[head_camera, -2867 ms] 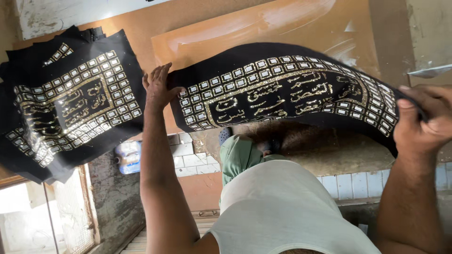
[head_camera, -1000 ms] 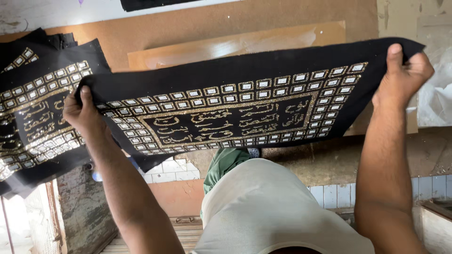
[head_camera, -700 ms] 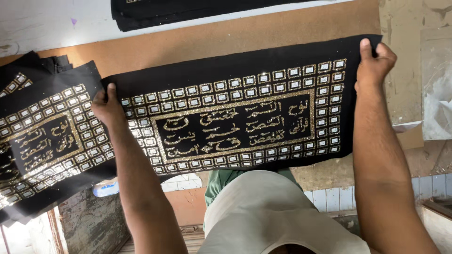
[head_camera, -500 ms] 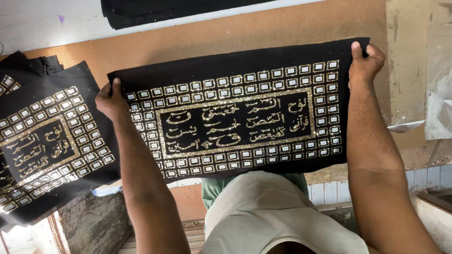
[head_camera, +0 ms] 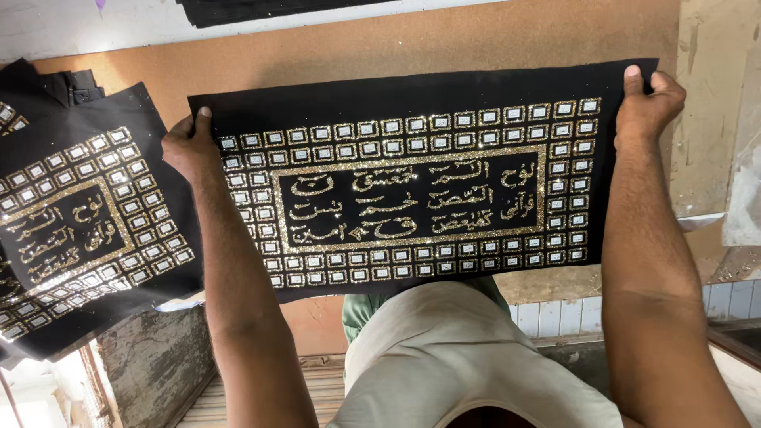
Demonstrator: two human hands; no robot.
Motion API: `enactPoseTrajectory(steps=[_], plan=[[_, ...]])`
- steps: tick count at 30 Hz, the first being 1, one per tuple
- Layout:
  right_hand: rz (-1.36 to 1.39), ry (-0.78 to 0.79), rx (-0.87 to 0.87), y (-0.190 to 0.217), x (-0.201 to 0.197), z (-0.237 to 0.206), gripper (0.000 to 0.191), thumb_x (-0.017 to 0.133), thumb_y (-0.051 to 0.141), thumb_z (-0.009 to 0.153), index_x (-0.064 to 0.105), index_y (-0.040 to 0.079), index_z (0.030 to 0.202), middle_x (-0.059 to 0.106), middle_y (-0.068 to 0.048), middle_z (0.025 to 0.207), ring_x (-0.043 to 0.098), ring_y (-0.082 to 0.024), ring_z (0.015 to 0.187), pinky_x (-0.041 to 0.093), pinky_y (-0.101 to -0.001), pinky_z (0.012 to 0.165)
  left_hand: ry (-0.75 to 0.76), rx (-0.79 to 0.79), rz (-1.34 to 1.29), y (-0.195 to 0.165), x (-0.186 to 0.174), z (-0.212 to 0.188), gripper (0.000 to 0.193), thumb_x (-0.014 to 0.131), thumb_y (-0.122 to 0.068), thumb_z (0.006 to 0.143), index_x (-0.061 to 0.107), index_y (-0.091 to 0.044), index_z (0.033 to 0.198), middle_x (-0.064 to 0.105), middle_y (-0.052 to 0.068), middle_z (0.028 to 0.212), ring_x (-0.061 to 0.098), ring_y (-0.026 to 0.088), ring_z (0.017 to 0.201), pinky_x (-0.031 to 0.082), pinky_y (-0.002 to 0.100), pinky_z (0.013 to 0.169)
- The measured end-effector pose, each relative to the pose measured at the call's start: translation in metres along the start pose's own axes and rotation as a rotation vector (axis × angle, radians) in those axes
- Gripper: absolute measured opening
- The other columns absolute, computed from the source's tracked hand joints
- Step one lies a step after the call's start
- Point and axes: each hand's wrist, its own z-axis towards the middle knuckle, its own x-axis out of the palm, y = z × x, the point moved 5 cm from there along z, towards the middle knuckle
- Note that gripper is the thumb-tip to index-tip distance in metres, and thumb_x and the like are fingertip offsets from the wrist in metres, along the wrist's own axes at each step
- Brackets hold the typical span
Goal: The person spreads white adhesive onto a rectangular board using a small wooden spreader, then places a black prayer mat with gold patterns onto the board and smooths it down. The person repeats this process with a second board and mat.
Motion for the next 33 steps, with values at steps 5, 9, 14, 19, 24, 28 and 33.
enactPoseTrajectory(steps=[5,9,14,19,24,28,33], plan=[[0.151,-0.061,0.016,-0.006,-0.012,0.018,0.036,0.088,0.020,0.098,0.058,0.005,0.114,0.063,-0.005,0.120,0.064,-0.016,0.109,0.058,-0.0311,0.095,0.019,-0.002,-0.333,-0.010,-0.010,0.001,0.022,0.088,-0.015,0.087,0.082,-0.001,0.103,0.081,0.008,0.086,0.072,0.012,0.072,0.059,0.027,0.063],[0.251,-0.071,-0.020,-0.014,-0.032,0.035,0.047,0.091,0.020,0.100,0.055,0.001,0.125,0.060,-0.008,0.129,0.062,-0.018,0.119,0.057,-0.0316,0.107,0.057,0.004,-0.514,-0.018,-0.025,0.004,0.025,0.092,-0.010,0.086,0.080,0.006,0.101,0.079,0.013,0.089,0.075,0.016,0.076,0.063,0.027,0.067],[0.371,-0.043,-0.159,-0.010,-0.051,0.042,0.040,0.092,0.013,0.104,0.059,-0.001,0.123,0.062,-0.008,0.124,0.057,-0.017,0.111,0.058,-0.0335,0.102,0.048,-0.136,-0.713,-0.023,-0.045,0.004,0.026,0.096,-0.009,0.080,0.073,0.003,0.082,0.077,0.013,0.076,0.073,0.018,0.066,0.065,0.031,0.063],[0.330,-0.057,0.012,-0.005,-0.067,0.035,0.026,0.085,0.020,0.094,0.063,0.012,0.105,0.065,0.005,0.098,0.064,-0.006,0.087,0.059,-0.0238,0.074,0.058,-0.029,-0.680,-0.037,-0.056,0.000,0.028,0.099,-0.009,0.085,0.074,0.004,0.083,0.075,0.014,0.075,0.067,0.017,0.064,0.060,0.030,0.062],[0.411,0.046,-0.170,0.003,-0.071,0.038,0.023,0.077,0.013,0.105,0.057,0.003,0.103,0.057,0.000,0.093,0.049,-0.009,0.075,0.048,-0.0255,0.071,0.031,-0.075,-0.677,-0.049,-0.060,-0.006,0.028,0.099,-0.011,0.081,0.075,0.003,0.084,0.078,0.015,0.078,0.075,0.018,0.067,0.067,0.031,0.064],[0.363,0.060,-0.144,0.001,-0.074,0.040,0.020,0.079,0.016,0.112,0.066,0.002,0.104,0.066,-0.001,0.094,0.058,-0.007,0.078,0.054,-0.0230,0.079,0.025,-0.076,-0.673,-0.061,-0.065,-0.014,0.028,0.099,-0.012,0.081,0.076,0.003,0.085,0.079,0.016,0.079,0.078,0.019,0.070,0.070,0.033,0.067],[0.364,0.105,-0.183,0.011,-0.076,0.040,0.014,0.082,0.013,0.111,0.073,0.003,0.108,0.074,-0.002,0.100,0.065,-0.008,0.089,0.059,-0.0233,0.090,0.058,-0.125,-0.647,-0.070,-0.067,-0.018,0.027,0.097,-0.014,0.083,0.076,0.002,0.086,0.079,0.015,0.080,0.077,0.018,0.070,0.069,0.031,0.065]])
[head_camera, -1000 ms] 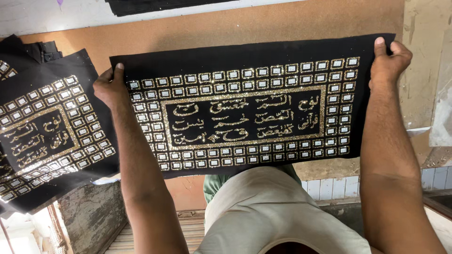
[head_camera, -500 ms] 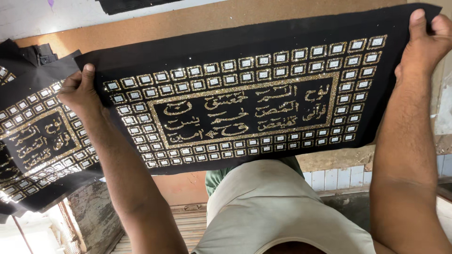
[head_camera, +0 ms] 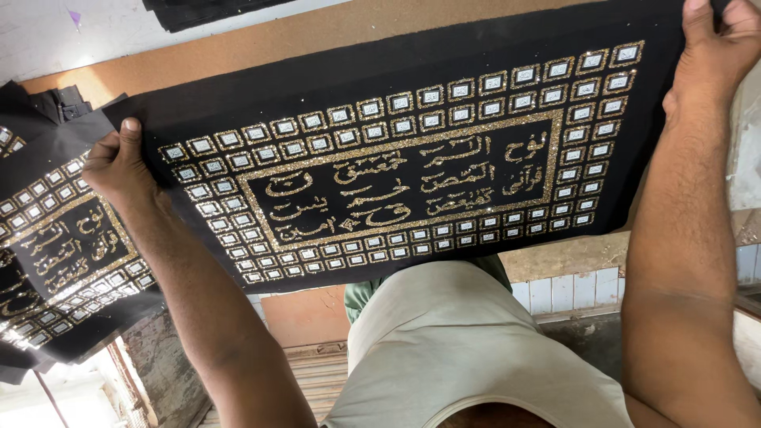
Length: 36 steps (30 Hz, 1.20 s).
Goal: The person spreads white adhesive onto a rectangular board using a small wooden spreader, then places a black prayer mat with gold patterns onto the board and smooths it down. The person repeats this process with a second board and mat.
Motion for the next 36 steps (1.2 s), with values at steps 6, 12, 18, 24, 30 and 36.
enactPoseTrajectory(steps=[6,12,18,24,30,36], plan=[[0.114,0.043,0.200,-0.013,-0.005,0.012,0.012,0.083,0.005,0.103,0.073,-0.002,0.101,0.075,-0.005,0.097,0.069,-0.012,0.083,0.060,-0.0278,0.075,0.032,-0.178,0.185,-0.008,0.003,-0.003,0.029,0.095,-0.023,0.088,0.074,-0.003,0.091,0.078,0.009,0.081,0.065,0.012,0.058,0.046,0.023,0.044],[0.083,0.077,0.512,-0.026,-0.002,0.029,0.011,0.085,0.005,0.095,0.074,0.003,0.093,0.075,-0.005,0.088,0.073,-0.014,0.074,0.059,-0.0324,0.059,0.083,-0.416,0.377,0.008,0.009,0.017,0.021,0.087,-0.024,0.090,0.073,-0.009,0.092,0.074,0.004,0.081,0.053,0.009,0.048,0.034,0.026,0.036],[-0.094,0.056,0.580,-0.027,0.015,0.042,0.009,0.075,0.009,0.090,0.073,0.004,0.097,0.074,-0.005,0.089,0.072,-0.015,0.074,0.056,-0.0373,0.057,0.312,-0.375,0.815,0.042,0.022,0.070,0.031,0.062,-0.025,0.092,0.073,0.003,0.099,0.073,0.013,0.086,0.068,0.018,0.066,0.053,0.037,0.054],[-0.072,0.151,0.571,-0.024,0.033,0.036,0.009,0.075,0.012,0.093,0.073,0.006,0.099,0.073,-0.002,0.091,0.070,-0.013,0.077,0.055,-0.0342,0.063,0.257,-0.354,0.847,0.048,0.024,0.075,0.033,0.066,-0.027,0.086,0.069,0.005,0.094,0.069,0.012,0.082,0.064,0.017,0.067,0.048,0.040,0.056],[-0.053,0.214,0.543,-0.022,0.044,0.032,0.009,0.075,0.015,0.096,0.072,0.008,0.101,0.073,0.000,0.093,0.068,-0.010,0.080,0.055,-0.0311,0.068,0.142,-0.467,0.542,0.050,0.022,0.062,0.025,0.068,-0.019,0.080,0.071,0.004,0.090,0.066,0.008,0.077,0.058,0.016,0.062,0.044,0.039,0.051],[0.035,0.245,0.454,-0.030,0.005,0.006,0.009,0.075,0.018,0.099,0.072,0.011,0.102,0.072,0.003,0.096,0.066,-0.008,0.083,0.055,-0.0280,0.074,0.313,-0.229,0.091,0.042,0.013,0.010,0.040,0.078,-0.042,0.102,0.074,-0.003,0.112,0.071,0.001,0.094,0.061,0.011,0.079,0.048,0.028,0.068]])
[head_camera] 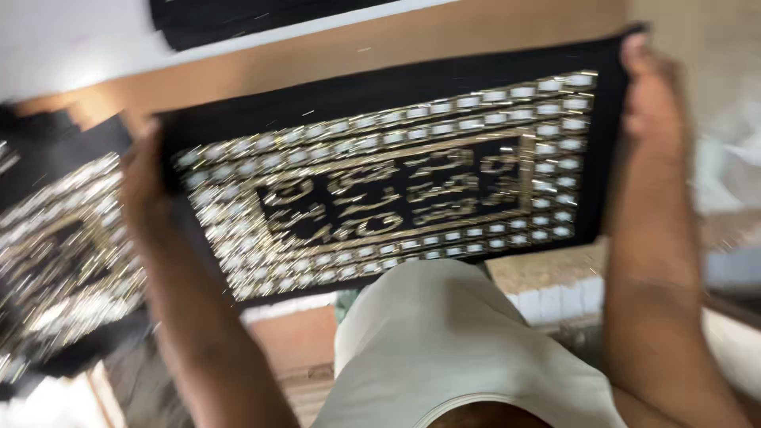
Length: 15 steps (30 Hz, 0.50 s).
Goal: The person spreads white adhesive onto a rectangular board using a small wooden spreader, then places a black prayer mat with gold patterns onto the board and smooths it down. The person repeats this process with a second board and mat.
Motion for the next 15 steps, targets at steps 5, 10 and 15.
enactPoseTrajectory(steps=[5,10,15], plan=[[0.036,-0.025,0.012,-0.035,-0.020,-0.040,0.016,0.078,0.021,0.104,0.070,0.008,0.102,0.070,0.000,0.096,0.063,-0.009,0.084,0.053,-0.0286,0.076,-0.090,-0.063,0.455,0.007,-0.018,-0.031,0.031,0.076,-0.035,0.106,0.065,-0.009,0.118,0.059,-0.003,0.081,0.050,0.006,0.056,0.035,0.024,0.041],[0.287,-0.061,0.119,-0.053,-0.020,-0.043,0.023,0.075,0.024,0.103,0.070,0.002,0.109,0.074,-0.005,0.103,0.069,-0.014,0.091,0.059,-0.0301,0.082,-0.112,-0.098,0.331,0.020,-0.019,-0.044,0.025,0.073,-0.036,0.113,0.070,-0.011,0.115,0.061,-0.006,0.077,0.047,0.006,0.053,0.031,0.025,0.042],[0.252,-0.051,0.143,-0.050,-0.014,-0.037,0.028,0.076,0.027,0.100,0.071,0.004,0.115,0.074,-0.006,0.110,0.070,-0.015,0.098,0.060,-0.0296,0.083,-0.075,-0.060,-0.319,0.051,-0.025,-0.015,0.016,0.075,-0.016,0.106,0.075,-0.004,0.117,0.077,0.001,0.100,0.075,0.012,0.091,0.065,0.026,0.082]])
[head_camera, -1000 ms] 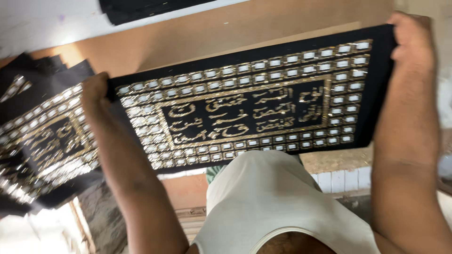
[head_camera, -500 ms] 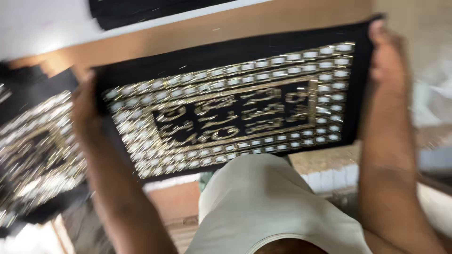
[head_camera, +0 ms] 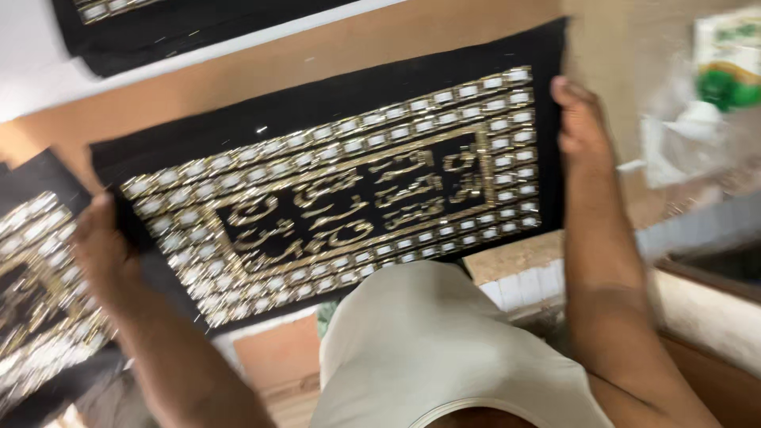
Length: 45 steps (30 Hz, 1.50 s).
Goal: The person spreads white adhesive onto a rectangular board using a small wooden spreader, then places a black prayer mat with gold patterns onto the board and smooths it down. The person repeats this process with a second board and mat.
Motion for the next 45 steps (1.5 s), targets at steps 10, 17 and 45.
enactPoseTrajectory(steps=[10,17,45], plan=[[-0.290,0.124,-0.066,-0.010,0.056,-0.016,0.033,0.080,0.035,0.100,0.072,0.008,0.116,0.072,-0.004,0.110,0.067,-0.012,0.095,0.056,-0.0276,0.073,0.040,-0.064,0.079,-0.008,-0.003,0.006,0.021,0.064,-0.013,0.100,0.074,0.001,0.112,0.079,0.008,0.097,0.073,0.014,0.084,0.060,0.028,0.078],[-0.392,0.078,-0.115,-0.008,0.041,-0.024,0.036,0.082,0.040,0.100,0.073,0.010,0.117,0.071,-0.003,0.111,0.065,-0.011,0.094,0.052,-0.0263,0.066,-0.083,-0.097,0.242,-0.023,0.004,-0.005,0.032,0.066,-0.029,0.101,0.076,-0.001,0.112,0.076,0.004,0.090,0.068,0.012,0.075,0.055,0.027,0.067],[-0.581,-0.387,-0.679,0.043,0.051,0.007,0.035,0.092,0.006,0.091,0.059,-0.002,0.083,0.064,-0.006,0.092,0.061,-0.013,0.085,0.058,-0.0306,0.078,-0.173,0.267,0.330,-0.008,0.024,0.016,0.014,0.081,-0.011,0.093,0.078,0.002,0.098,0.077,0.008,0.087,0.071,0.011,0.073,0.062,0.025,0.068]])
